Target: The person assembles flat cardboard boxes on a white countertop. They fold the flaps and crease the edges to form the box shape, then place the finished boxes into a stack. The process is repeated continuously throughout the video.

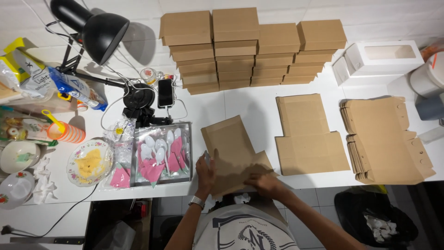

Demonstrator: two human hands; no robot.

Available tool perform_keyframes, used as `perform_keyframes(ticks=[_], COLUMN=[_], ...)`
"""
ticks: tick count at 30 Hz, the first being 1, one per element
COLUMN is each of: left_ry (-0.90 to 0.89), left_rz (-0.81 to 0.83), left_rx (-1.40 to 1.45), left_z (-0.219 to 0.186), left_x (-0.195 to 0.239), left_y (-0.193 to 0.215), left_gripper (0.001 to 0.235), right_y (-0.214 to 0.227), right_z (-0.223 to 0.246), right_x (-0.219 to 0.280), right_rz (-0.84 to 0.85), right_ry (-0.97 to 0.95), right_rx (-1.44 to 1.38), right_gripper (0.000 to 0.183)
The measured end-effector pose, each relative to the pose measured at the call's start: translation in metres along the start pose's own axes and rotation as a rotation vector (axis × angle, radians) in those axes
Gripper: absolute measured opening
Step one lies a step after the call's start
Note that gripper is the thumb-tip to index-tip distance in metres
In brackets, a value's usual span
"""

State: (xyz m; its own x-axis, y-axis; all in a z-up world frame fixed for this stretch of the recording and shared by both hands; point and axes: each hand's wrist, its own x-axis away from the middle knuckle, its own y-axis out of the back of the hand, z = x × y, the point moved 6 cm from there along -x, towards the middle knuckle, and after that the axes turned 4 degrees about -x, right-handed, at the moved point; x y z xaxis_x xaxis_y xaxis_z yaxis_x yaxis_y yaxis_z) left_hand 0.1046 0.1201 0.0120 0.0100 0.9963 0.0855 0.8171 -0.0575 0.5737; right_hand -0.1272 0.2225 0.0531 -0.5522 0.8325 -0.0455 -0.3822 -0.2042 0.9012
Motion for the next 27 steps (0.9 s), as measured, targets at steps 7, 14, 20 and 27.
perform_keyframes(ticks=[7,14,20,27], left_ry=[0.613,0.53,0.327,0.183], left_rz=[0.301,0.415,0.56,0.549], left_rx=[0.842,0.746,0.742,0.477], left_z=[-0.055,-0.043,-0.202,-0.186], left_x=[-0.018,-0.097,-0.11,-0.148], left_y=[0.002,-0.089,-0.159,-0.279], left_gripper=[0.1,0.067,0.065,0.046], right_y=[0.151,0.228,0.226,0.155], right_z=[0.009,0.026,-0.035,-0.117], right_x=[-0.01,0.05,0.133,0.175], right_rz=[-0.222,-0.447,-0.572,-0.571], right_ry=[-0.137,-0.092,-0.326,-0.406], right_rx=[-0.301,-0.071,0.039,0.173], right_gripper=[0.036,0.033,0.03,0.034])
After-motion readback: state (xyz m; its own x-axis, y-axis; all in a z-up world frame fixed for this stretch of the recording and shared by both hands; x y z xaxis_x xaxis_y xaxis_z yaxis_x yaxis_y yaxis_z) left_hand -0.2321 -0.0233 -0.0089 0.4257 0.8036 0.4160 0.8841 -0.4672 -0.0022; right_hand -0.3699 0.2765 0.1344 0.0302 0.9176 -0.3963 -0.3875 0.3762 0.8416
